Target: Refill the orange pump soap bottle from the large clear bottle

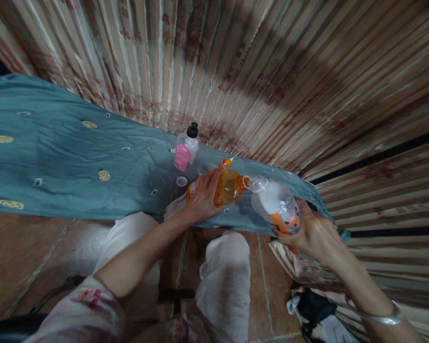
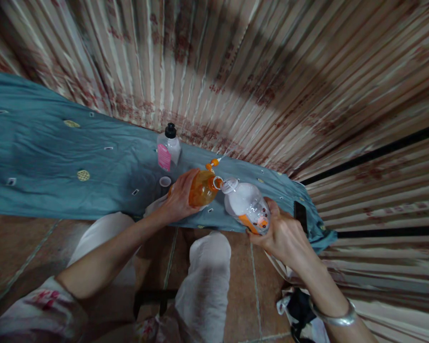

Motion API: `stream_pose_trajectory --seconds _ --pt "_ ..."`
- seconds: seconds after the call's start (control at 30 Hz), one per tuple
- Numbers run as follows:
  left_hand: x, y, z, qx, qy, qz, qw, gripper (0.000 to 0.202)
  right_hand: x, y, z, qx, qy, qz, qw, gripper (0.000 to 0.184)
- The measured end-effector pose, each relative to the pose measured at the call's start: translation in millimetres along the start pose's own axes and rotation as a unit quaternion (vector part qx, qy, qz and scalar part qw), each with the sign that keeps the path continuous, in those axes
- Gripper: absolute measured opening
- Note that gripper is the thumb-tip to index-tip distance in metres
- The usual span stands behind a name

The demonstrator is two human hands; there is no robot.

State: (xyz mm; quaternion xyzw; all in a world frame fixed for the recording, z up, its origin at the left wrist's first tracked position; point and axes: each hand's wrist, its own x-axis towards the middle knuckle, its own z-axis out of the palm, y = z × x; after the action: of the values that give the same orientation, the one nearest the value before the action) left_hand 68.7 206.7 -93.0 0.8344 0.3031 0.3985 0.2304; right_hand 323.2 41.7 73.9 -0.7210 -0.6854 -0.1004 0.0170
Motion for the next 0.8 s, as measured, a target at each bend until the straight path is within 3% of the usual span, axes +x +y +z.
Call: stream_pose_trajectory --seconds 0.8 --pt "1.2 0.4 -0.2 -0.003 0.004 0.005 1.0 0.113 0.1 0.3 -2.8 -0.014 -0.01 -0.007 1.0 0.064"
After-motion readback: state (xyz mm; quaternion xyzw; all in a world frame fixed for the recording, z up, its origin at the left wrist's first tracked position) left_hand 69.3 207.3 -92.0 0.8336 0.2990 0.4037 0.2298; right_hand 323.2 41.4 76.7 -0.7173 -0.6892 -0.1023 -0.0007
